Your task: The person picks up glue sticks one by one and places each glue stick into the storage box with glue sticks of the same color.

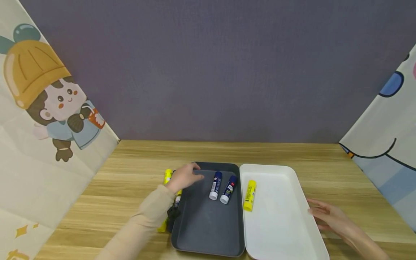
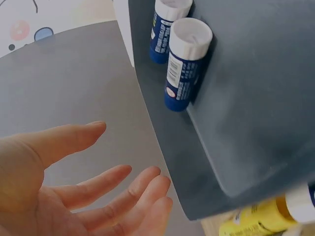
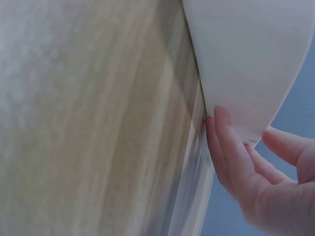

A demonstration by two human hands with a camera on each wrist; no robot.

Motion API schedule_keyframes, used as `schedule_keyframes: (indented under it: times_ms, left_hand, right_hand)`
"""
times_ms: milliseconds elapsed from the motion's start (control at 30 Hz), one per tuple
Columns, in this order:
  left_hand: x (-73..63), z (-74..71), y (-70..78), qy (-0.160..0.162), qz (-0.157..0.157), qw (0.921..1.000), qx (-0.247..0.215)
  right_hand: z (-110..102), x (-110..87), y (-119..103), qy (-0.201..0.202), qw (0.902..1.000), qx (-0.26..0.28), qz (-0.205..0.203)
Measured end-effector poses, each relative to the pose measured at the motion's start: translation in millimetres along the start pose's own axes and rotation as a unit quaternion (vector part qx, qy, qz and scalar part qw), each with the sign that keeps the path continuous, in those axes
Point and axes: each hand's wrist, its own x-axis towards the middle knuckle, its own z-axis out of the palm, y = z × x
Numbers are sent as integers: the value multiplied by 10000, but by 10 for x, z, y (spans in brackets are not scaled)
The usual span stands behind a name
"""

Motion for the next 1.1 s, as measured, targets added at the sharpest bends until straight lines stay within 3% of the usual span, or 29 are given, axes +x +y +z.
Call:
schedule_keyframes:
  times_ms: [233, 600, 1100]
  left_hand:
    - [-69, -71, -109, 78, -54, 9999, -113]
    - [-217, -188, -313, 166, -9, 9998, 97]
    - [-272, -271, -561, 241, -122, 9994, 230]
  right_hand:
    - [29, -39, -3, -97, 9999, 60, -19]
    - [129, -129, 10, -77, 9999, 137, -16]
    - [147, -144, -21, 105, 9999, 46, 128]
